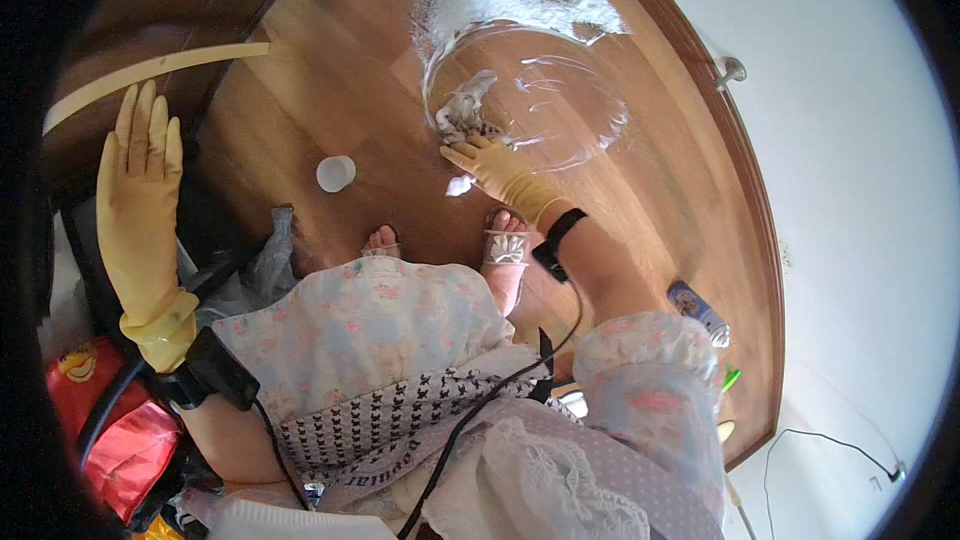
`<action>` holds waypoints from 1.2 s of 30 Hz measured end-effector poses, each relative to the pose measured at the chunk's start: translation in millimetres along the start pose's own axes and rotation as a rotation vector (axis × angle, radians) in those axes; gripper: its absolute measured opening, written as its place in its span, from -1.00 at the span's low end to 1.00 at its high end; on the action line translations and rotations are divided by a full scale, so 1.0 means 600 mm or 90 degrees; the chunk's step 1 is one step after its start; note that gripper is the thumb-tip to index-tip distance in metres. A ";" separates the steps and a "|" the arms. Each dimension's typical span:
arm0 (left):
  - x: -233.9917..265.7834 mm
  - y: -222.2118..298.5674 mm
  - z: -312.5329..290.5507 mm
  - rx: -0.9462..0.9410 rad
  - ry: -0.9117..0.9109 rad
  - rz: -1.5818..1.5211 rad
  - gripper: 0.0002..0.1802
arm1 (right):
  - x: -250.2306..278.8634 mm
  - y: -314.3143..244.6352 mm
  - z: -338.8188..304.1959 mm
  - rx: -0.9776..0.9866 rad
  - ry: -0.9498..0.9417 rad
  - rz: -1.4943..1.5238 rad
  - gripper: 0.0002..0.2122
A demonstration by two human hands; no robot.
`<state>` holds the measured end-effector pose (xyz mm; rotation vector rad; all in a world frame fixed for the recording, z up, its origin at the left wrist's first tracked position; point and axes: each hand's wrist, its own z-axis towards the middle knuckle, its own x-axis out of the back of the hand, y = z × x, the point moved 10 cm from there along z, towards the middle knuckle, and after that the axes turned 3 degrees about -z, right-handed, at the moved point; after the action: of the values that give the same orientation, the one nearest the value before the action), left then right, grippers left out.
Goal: Clean the wood floor using spray and a rag.
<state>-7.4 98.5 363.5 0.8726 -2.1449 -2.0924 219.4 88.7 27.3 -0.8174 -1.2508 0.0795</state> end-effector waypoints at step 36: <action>-0.005 -0.032 -0.010 0.144 -0.076 -0.675 -0.52 | -0.052 -0.078 0.015 -0.031 0.062 0.051 -0.63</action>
<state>4.3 95.2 347.6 2.3685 -2.2433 -2.2463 183.5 44.4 30.5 -0.9027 -1.1328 0.0737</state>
